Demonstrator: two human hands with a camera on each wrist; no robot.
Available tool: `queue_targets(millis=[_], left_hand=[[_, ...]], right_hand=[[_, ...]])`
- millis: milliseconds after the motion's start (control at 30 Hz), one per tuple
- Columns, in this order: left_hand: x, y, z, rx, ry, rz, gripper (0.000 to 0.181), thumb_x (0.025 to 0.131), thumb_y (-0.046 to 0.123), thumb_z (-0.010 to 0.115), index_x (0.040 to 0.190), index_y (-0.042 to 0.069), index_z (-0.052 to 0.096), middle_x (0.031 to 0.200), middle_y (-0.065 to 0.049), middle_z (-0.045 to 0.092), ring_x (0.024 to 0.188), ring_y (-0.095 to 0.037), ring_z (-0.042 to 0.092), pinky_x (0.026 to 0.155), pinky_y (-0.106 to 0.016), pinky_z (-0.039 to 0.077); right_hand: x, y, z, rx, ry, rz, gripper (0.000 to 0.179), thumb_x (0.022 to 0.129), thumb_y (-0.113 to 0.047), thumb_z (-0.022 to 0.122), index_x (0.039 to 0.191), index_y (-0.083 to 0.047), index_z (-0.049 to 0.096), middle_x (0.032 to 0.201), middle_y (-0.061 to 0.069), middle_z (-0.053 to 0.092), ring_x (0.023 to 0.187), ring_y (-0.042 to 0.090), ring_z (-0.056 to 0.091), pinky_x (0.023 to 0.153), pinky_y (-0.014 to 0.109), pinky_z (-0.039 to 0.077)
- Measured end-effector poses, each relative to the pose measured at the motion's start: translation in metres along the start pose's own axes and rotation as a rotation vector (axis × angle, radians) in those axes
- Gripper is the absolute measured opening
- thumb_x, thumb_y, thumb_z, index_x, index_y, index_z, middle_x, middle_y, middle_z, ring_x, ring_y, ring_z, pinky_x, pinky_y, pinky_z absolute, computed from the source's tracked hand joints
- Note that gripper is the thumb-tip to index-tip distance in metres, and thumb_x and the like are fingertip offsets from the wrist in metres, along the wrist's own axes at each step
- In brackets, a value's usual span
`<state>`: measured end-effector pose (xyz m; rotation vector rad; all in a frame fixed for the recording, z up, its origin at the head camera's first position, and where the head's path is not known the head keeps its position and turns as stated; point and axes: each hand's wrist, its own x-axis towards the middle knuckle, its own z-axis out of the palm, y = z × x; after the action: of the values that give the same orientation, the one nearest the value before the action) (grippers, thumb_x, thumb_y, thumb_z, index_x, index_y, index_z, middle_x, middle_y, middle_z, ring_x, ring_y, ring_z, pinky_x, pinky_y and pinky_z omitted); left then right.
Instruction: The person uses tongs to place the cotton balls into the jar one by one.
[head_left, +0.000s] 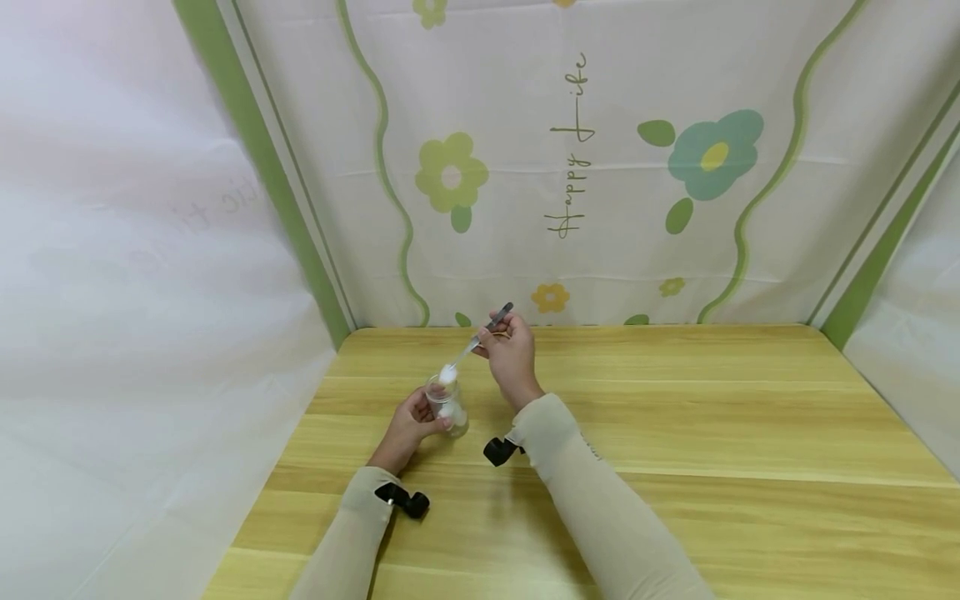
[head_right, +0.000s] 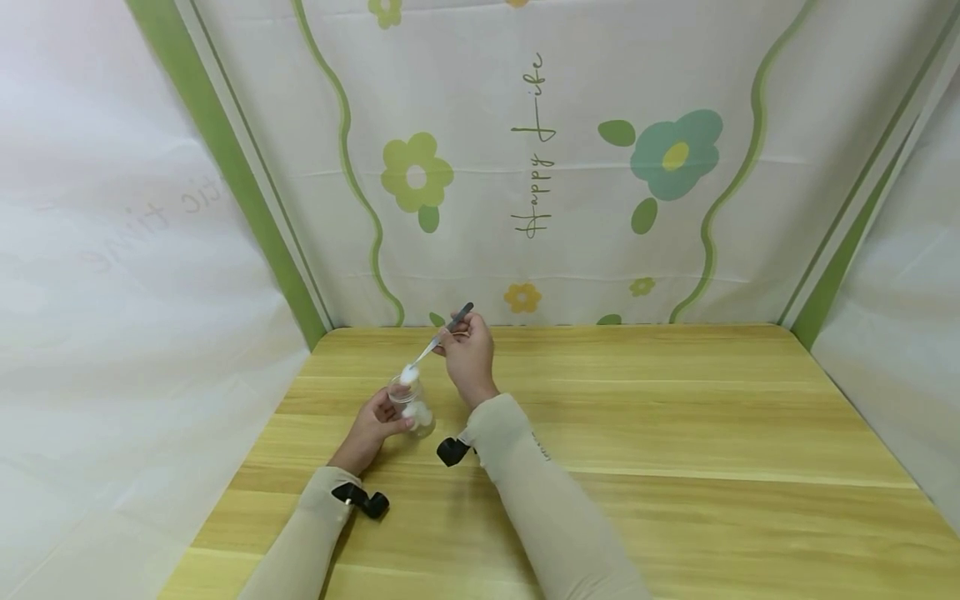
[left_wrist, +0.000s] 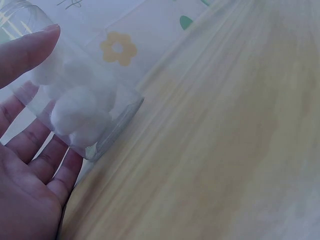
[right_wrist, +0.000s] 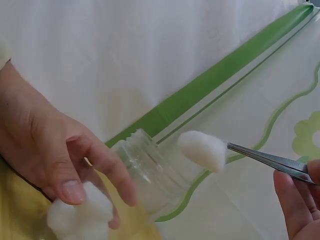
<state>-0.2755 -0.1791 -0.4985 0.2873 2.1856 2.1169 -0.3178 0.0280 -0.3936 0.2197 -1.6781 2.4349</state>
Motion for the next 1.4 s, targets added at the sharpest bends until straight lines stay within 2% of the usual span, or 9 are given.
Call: queue_targets(millis=[100, 167, 333, 533, 867, 1033, 1400], left_hand=[[-0.004, 0.013, 0.003, 0.006, -0.011, -0.026, 0.059, 0.083, 0.001, 0.076, 0.136, 0.001, 0.049, 0.134, -0.017, 0.054, 0.123, -0.028, 0.05, 0.103, -0.039, 0.039], [-0.006, 0.021, 0.005, 0.01, -0.018, -0.042, 0.06, 0.084, -0.003, 0.074, 0.137, -0.001, 0.046, 0.135, -0.019, 0.053, 0.125, -0.03, 0.049, 0.105, -0.041, 0.037], [-0.007, 0.021, 0.005, 0.02, -0.02, -0.04, 0.066, 0.084, -0.002, 0.074, 0.142, -0.001, 0.043, 0.135, -0.019, 0.052, 0.125, -0.029, 0.049, 0.105, -0.04, 0.037], [-0.008, 0.021, 0.006, 0.031, -0.015, -0.034, 0.066, 0.084, -0.002, 0.074, 0.142, -0.001, 0.042, 0.135, -0.018, 0.052, 0.125, -0.028, 0.048, 0.105, -0.038, 0.037], [0.005, -0.005, -0.003, 0.003, 0.011, -0.05, 0.067, 0.083, -0.001, 0.076, 0.141, 0.003, 0.044, 0.137, -0.016, 0.052, 0.126, -0.027, 0.047, 0.105, -0.035, 0.038], [0.006, -0.009, -0.003, 0.003, 0.02, -0.043, 0.067, 0.082, 0.003, 0.078, 0.14, 0.005, 0.046, 0.136, -0.015, 0.052, 0.125, -0.025, 0.048, 0.104, -0.034, 0.038], [0.005, -0.007, -0.002, 0.005, 0.008, -0.037, 0.071, 0.084, 0.002, 0.076, 0.145, 0.005, 0.041, 0.14, -0.016, 0.049, 0.127, -0.025, 0.046, 0.104, -0.033, 0.037]], right_hand=[[-0.003, 0.002, 0.001, -0.006, 0.0, 0.008, 0.027, 0.093, 0.007, 0.06, 0.118, 0.0, 0.054, 0.1, 0.016, 0.054, 0.087, 0.028, 0.065, 0.075, 0.037, 0.057], [-0.004, 0.004, 0.002, -0.005, 0.002, 0.013, 0.027, 0.093, 0.007, 0.06, 0.118, 0.0, 0.054, 0.1, 0.016, 0.054, 0.087, 0.029, 0.065, 0.075, 0.037, 0.057], [-0.005, 0.01, 0.002, 0.007, 0.007, 0.014, 0.027, 0.092, 0.007, 0.061, 0.118, 0.001, 0.054, 0.099, 0.016, 0.054, 0.092, 0.037, 0.065, 0.076, 0.036, 0.057], [-0.007, 0.016, 0.002, 0.014, 0.011, 0.017, 0.028, 0.092, 0.007, 0.06, 0.118, 0.002, 0.053, 0.1, 0.016, 0.053, 0.093, 0.04, 0.064, 0.076, 0.036, 0.057], [-0.008, 0.023, 0.0, 0.019, 0.01, 0.025, 0.027, 0.092, 0.008, 0.06, 0.118, 0.001, 0.053, 0.101, 0.016, 0.053, 0.091, 0.036, 0.064, 0.077, 0.038, 0.056], [-0.008, 0.025, -0.002, 0.01, 0.017, 0.025, 0.028, 0.092, 0.009, 0.059, 0.119, 0.002, 0.054, 0.1, 0.015, 0.053, 0.091, 0.035, 0.065, 0.077, 0.038, 0.056], [-0.008, 0.027, -0.007, 0.008, 0.033, 0.033, 0.027, 0.093, 0.007, 0.06, 0.119, 0.001, 0.054, 0.101, 0.015, 0.054, 0.092, 0.032, 0.065, 0.077, 0.036, 0.056]])
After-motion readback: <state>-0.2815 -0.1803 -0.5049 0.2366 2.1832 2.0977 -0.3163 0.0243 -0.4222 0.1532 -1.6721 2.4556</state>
